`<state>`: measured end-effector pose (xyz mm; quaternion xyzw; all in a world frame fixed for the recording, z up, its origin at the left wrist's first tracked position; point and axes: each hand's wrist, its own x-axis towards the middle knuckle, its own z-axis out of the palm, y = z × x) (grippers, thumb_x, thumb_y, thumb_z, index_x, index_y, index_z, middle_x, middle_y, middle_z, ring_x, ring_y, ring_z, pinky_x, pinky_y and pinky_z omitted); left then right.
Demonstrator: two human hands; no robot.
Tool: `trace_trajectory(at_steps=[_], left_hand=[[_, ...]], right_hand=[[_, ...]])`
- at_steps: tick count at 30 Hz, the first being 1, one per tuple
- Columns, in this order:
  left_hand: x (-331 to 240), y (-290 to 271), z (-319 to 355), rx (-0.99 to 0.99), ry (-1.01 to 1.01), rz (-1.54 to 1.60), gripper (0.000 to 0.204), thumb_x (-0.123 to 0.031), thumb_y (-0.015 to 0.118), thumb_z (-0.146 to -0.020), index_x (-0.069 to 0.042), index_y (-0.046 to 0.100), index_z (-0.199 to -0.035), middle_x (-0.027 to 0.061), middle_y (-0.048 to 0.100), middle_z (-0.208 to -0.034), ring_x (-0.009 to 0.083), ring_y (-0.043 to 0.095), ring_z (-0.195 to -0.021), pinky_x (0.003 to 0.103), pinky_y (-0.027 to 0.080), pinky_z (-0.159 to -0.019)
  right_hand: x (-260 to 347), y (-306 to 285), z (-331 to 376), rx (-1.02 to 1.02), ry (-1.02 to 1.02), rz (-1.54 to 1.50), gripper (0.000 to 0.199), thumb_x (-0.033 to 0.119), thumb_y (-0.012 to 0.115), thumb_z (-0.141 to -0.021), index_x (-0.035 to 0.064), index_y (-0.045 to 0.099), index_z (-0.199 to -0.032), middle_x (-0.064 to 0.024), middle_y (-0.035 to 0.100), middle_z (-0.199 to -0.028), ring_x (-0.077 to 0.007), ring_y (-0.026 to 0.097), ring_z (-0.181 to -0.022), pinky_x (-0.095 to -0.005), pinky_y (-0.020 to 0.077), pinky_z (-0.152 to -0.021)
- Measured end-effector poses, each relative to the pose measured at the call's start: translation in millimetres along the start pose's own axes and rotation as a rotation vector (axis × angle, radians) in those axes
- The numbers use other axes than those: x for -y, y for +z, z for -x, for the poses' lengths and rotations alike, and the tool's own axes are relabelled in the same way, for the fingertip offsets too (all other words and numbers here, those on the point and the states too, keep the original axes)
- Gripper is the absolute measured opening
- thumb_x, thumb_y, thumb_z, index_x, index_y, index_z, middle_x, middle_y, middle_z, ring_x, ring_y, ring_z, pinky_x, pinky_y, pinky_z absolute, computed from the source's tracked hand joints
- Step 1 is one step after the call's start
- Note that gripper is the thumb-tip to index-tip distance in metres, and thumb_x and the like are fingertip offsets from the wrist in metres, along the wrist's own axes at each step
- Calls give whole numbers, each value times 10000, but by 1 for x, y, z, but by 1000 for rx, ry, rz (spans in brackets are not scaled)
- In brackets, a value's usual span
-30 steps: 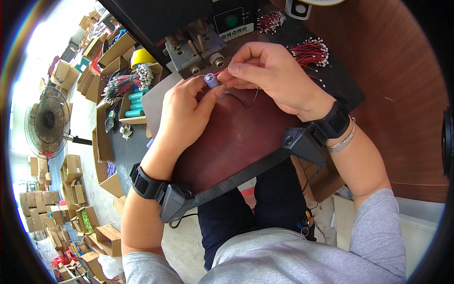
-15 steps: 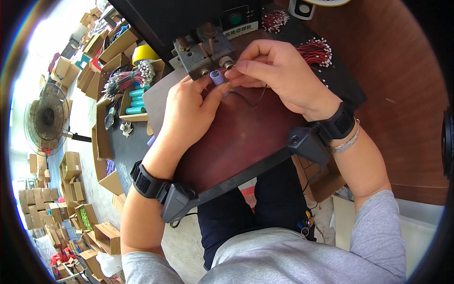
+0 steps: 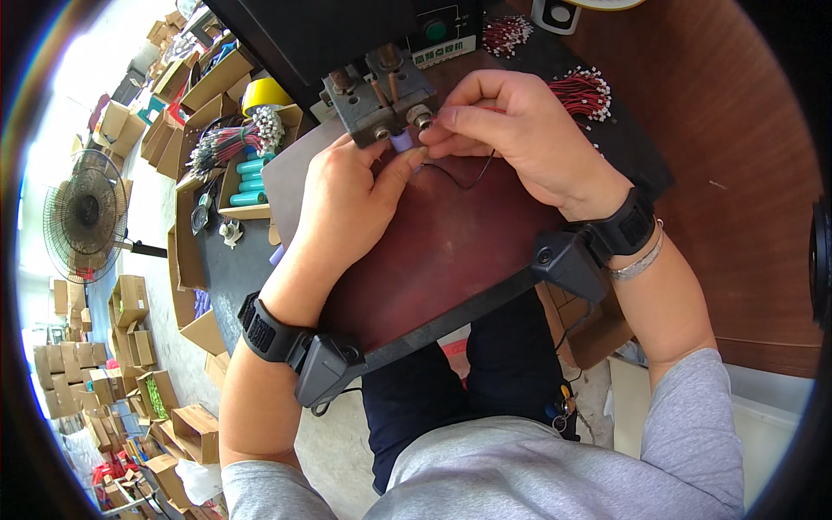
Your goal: Spot welding wires onto rechargeable batteries using a workstation welding machine.
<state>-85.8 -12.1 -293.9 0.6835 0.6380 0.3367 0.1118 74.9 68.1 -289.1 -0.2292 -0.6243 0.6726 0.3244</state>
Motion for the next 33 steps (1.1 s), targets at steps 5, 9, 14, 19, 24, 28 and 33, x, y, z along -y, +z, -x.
trace_trajectory(at_steps=[5, 9, 14, 19, 24, 28, 33], left_hand=[[-2, -1, 0, 17, -43, -37, 225, -231, 596, -763, -21, 621, -838, 164, 563, -713, 323, 550, -668, 364, 427, -598], [-2, 1, -1, 18, -64, -22, 222, -234, 595, -764, -27, 623, -840, 160, 563, -708, 325, 550, -657, 364, 428, -591], [0, -2, 1, -7, 18, -45, 218, -224, 593, -763, -27, 620, -850, 158, 567, -714, 327, 553, -671, 364, 431, -602], [1, 0, -1, 0, 25, -23, 216, -217, 593, -759, -27, 618, -858, 161, 566, -714, 329, 553, -674, 364, 432, -605], [5, 2, -1, -16, 11, -55, 218, -220, 592, -759, -13, 612, -827, 162, 562, -705, 330, 549, -672, 366, 430, -600], [2, 2, 0, -14, 34, -15, 214, -219, 595, -756, -8, 601, -793, 164, 553, -684, 323, 545, -651, 365, 425, -585], [5, 2, -1, -8, 10, -39, 213, -218, 594, -756, -8, 599, -788, 167, 547, -678, 319, 533, -623, 370, 418, -573]], right_hand=[[-1, 3, 0, -35, -4, -34, 104, 56, 528, -806, -41, 536, -843, -128, 604, -817, -166, 608, -757, -238, 491, -687], [1, -1, 1, -1, -1, 16, 109, 88, 513, -834, -15, 527, -868, -115, 606, -851, -162, 613, -785, -234, 494, -720], [1, 1, -1, 16, 0, 15, 113, 92, 516, -833, -15, 527, -869, -116, 605, -848, -167, 612, -790, -241, 493, -723], [-1, 4, 0, -64, -24, -56, 111, 38, 541, -779, -65, 541, -820, -146, 601, -781, -179, 608, -706, -239, 485, -632], [-1, -1, -1, 26, 3, 12, 115, 92, 515, -834, -16, 526, -872, -118, 602, -845, -169, 612, -785, -239, 495, -716], [1, 1, 0, 29, -4, 30, 113, 92, 518, -833, -15, 527, -871, -116, 603, -844, -166, 612, -784, -237, 495, -714], [-1, 5, 0, -55, -21, -35, 115, 45, 548, -780, -60, 553, -828, -131, 603, -777, -168, 603, -710, -235, 484, -638]])
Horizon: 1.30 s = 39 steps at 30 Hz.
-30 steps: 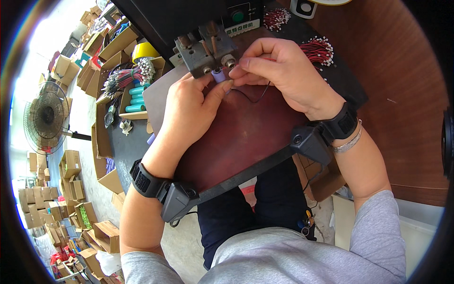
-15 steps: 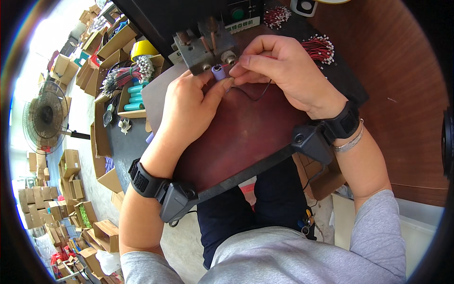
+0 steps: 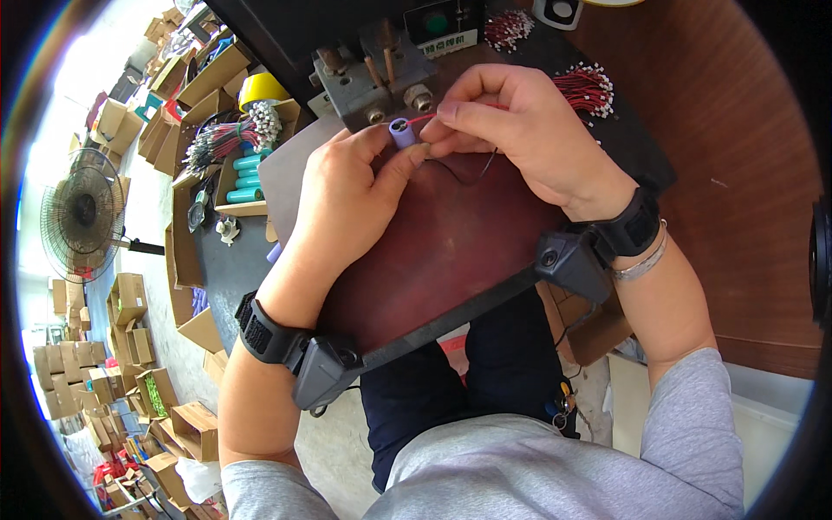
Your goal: Spot welding wires onto rechargeable batteries using a workstation welding machine.
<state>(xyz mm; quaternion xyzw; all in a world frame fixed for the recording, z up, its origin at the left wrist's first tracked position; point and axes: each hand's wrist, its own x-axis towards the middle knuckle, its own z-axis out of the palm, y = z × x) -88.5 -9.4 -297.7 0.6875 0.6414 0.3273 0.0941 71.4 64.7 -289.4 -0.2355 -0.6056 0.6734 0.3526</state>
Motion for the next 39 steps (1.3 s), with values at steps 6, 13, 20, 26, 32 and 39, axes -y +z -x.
trace_trajectory(at_steps=[6, 13, 20, 26, 32, 39], left_hand=[[1, 1, 0, -36, 63, 9, 242, -242, 600, -754, -1, 594, -775, 162, 543, -659, 315, 524, -628, 372, 409, -578], [-1, 1, 0, 9, -36, 40, 252, -253, 601, -756, -3, 598, -781, 169, 537, -648, 320, 524, -633, 375, 406, -578], [-3, 0, 1, 16, -33, 22, 245, -249, 598, -758, -11, 613, -815, 176, 546, -677, 331, 534, -643, 375, 415, -581], [-2, -1, 1, 5, 10, 31, 236, -233, 596, -756, -11, 616, -836, 177, 554, -709, 337, 543, -683, 370, 425, -605], [-2, 0, 0, 7, -2, 47, 231, -222, 593, -758, -13, 609, -853, 174, 555, -706, 333, 541, -681, 371, 423, -608], [-2, -1, 1, 1, 7, 42, 231, -224, 593, -759, -17, 609, -859, 170, 559, -711, 330, 546, -680, 369, 426, -609]], right_hand=[[-3, -1, -2, -5, -48, 26, 115, 54, 550, -766, -54, 556, -807, -120, 607, -754, -149, 590, -697, -243, 475, -636], [-2, -1, -1, -16, -28, 23, 116, 55, 547, -757, -53, 555, -798, -118, 607, -751, -146, 585, -694, -241, 471, -636], [-1, 2, -3, -22, -29, -3, 119, 46, 543, -749, -61, 555, -798, -127, 607, -763, -155, 589, -689, -244, 476, -637], [-2, 5, -7, -34, -11, -20, 111, 38, 530, -741, -63, 555, -781, -127, 605, -748, -164, 591, -685, -249, 476, -630], [-2, 2, -7, -29, -13, -40, 109, 45, 522, -744, -57, 551, -769, -133, 606, -745, -166, 588, -674, -256, 474, -623], [0, 4, -6, -39, 30, -50, 109, 54, 519, -744, -50, 546, -756, -142, 610, -755, -170, 585, -663, -259, 471, -615]])
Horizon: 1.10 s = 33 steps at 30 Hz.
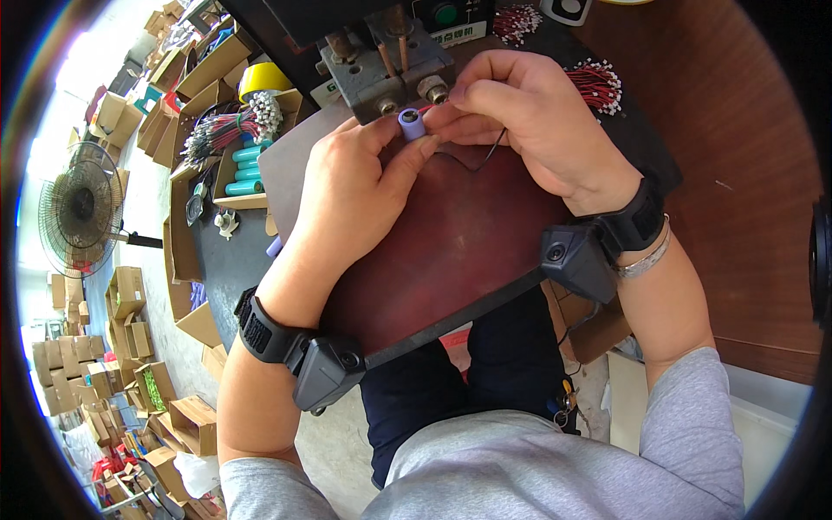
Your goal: Spot welding wires onto rechargeable batteries using a workstation welding machine.
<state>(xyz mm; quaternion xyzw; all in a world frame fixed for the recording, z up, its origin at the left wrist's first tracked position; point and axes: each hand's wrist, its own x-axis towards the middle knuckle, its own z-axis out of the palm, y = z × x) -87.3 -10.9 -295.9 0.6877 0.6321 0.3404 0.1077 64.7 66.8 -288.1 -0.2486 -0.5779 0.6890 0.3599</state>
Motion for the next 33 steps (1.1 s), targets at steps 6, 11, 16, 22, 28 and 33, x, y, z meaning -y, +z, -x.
trace_trajectory(at_steps=[6, 11, 16, 22, 28, 33], left_hand=[[2, 0, 0, -2, 21, -20, 231, -226, 594, -760, -14, 616, -848, 178, 565, -739, 341, 549, -697, 368, 432, -618], [-1, -2, 0, -4, 17, -39, 234, -229, 597, -758, -13, 616, -844, 176, 566, -745, 344, 548, -697, 372, 434, -615], [1, 1, 1, -15, 18, -24, 231, -225, 599, -757, -11, 615, -844, 174, 566, -744, 342, 548, -696, 372, 436, -610], [0, 1, 1, -26, 30, 9, 228, -221, 603, -753, -8, 615, -833, 169, 565, -746, 339, 548, -694, 369, 434, -605], [0, -1, 1, -7, 11, -35, 223, -220, 602, -753, -7, 611, -818, 167, 563, -739, 338, 546, -687, 372, 432, -606], [0, 0, 0, -7, 8, -59, 224, -224, 597, -755, -7, 611, -805, 168, 564, -734, 338, 545, -687, 373, 429, -610]], right_hand=[[-2, -1, -1, 4, -23, 28, 112, 54, 516, -742, -51, 548, -764, -142, 608, -752, -179, 587, -668, -266, 474, -616], [-2, 0, 0, 10, -27, 2, 114, 56, 512, -744, -50, 548, -766, -135, 604, -751, -183, 589, -665, -273, 474, -614], [-4, -1, -1, 19, -39, 7, 113, 55, 509, -746, -49, 547, -767, -132, 603, -756, -188, 594, -664, -277, 478, -613], [-3, -1, 0, 8, -15, -5, 113, 56, 505, -747, -46, 548, -770, -134, 606, -761, -184, 596, -666, -270, 476, -619], [-2, -1, 0, 16, -13, 10, 118, 66, 508, -746, -43, 549, -765, -138, 611, -769, -177, 593, -666, -261, 469, -619], [-2, -1, 0, 2, -9, 38, 119, 66, 506, -743, -40, 556, -768, -130, 611, -765, -167, 587, -674, -254, 461, -613]])
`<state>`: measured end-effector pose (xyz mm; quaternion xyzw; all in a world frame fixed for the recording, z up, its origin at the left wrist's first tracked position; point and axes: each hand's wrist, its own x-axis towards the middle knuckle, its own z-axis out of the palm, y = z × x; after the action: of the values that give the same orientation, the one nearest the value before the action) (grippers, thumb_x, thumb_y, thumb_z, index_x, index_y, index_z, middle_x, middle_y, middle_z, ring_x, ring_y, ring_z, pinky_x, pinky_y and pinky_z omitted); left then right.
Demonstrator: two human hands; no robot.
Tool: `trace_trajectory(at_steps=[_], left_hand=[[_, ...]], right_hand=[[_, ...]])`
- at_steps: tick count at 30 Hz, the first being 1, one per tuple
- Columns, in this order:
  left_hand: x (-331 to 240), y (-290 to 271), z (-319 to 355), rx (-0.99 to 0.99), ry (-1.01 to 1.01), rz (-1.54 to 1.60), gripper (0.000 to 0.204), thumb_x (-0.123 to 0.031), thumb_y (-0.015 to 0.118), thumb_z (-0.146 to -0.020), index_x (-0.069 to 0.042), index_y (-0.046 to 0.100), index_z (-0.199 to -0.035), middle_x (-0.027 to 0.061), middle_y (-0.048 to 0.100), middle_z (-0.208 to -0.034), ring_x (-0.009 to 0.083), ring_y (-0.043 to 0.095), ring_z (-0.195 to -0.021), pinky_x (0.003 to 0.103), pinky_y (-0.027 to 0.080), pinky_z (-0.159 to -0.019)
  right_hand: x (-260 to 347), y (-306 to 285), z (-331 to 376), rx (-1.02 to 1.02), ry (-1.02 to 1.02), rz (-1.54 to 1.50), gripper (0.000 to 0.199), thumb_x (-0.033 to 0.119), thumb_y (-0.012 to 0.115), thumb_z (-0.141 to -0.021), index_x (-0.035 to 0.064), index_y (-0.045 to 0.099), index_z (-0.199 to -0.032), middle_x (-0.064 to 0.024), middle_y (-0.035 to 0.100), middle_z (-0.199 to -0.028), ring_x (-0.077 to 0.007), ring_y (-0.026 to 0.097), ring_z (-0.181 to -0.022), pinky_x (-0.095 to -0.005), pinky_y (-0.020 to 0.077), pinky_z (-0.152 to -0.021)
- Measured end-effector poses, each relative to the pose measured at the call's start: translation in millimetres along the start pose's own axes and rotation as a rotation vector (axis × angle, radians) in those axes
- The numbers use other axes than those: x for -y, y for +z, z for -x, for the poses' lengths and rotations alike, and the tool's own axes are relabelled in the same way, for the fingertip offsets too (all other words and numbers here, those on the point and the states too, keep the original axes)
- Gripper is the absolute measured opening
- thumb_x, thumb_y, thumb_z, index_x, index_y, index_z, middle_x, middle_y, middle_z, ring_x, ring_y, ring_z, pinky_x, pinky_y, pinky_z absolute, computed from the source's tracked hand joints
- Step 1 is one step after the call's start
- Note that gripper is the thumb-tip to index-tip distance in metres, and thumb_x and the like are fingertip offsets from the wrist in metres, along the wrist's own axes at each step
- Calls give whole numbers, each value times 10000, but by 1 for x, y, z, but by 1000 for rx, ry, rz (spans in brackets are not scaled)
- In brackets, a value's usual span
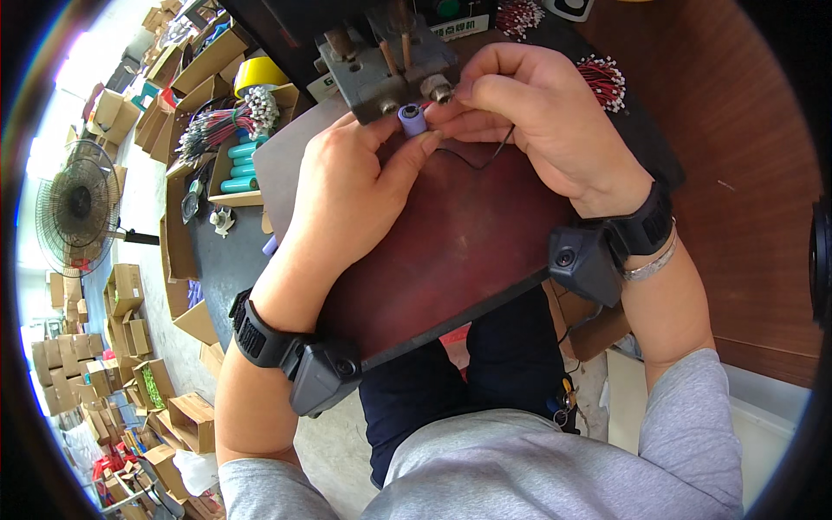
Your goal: Spot welding wires onto rechargeable batteries using a workstation welding machine.
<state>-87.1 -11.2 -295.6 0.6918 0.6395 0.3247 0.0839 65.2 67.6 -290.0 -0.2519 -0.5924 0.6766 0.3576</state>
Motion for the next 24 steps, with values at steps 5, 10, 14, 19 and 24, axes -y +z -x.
trace_trajectory(at_steps=[5, 10, 14, 19, 24], left_hand=[[3, 3, 1, -17, 17, 93, 226, -225, 600, -750, -5, 611, -799, 172, 561, -721, 339, 542, -683, 376, 427, -608], [3, 2, 1, -13, 19, 49, 222, -220, 605, -743, -6, 608, -804, 170, 557, -708, 336, 543, -680, 376, 426, -606], [4, 1, 0, -16, -2, 91, 219, -214, 609, -738, -6, 597, -805, 167, 547, -681, 332, 535, -654, 376, 420, -590], [4, 3, 0, -21, -12, 110, 208, -204, 610, -738, -5, 592, -793, 163, 536, -659, 328, 524, -625, 371, 412, -571], [5, 3, 2, -18, 11, 102, 210, -190, 607, -737, -4, 605, -835, 171, 560, -730, 333, 549, -695, 367, 434, -618]], right_hand=[[-1, -1, 0, -4, -5, -19, 120, 65, 509, -744, -41, 558, -771, -130, 612, -770, -164, 587, -677, -249, 459, -614], [1, -4, 0, 69, 12, 31, 61, 58, 474, -819, 1, 492, -810, -137, 607, -832, -201, 623, -797, -267, 507, -723], [1, -4, 0, 79, 14, 14, 74, 81, 479, -822, 10, 498, -819, -157, 617, -842, -193, 624, -778, -262, 503, -720], [1, -4, 0, 75, -8, 24, 74, 91, 486, -821, 19, 503, -823, -156, 620, -841, -188, 623, -775, -256, 502, -713], [-1, -1, 0, 10, 9, -48, 104, 64, 512, -765, -36, 532, -788, -125, 610, -789, -170, 601, -718, -257, 481, -662]])
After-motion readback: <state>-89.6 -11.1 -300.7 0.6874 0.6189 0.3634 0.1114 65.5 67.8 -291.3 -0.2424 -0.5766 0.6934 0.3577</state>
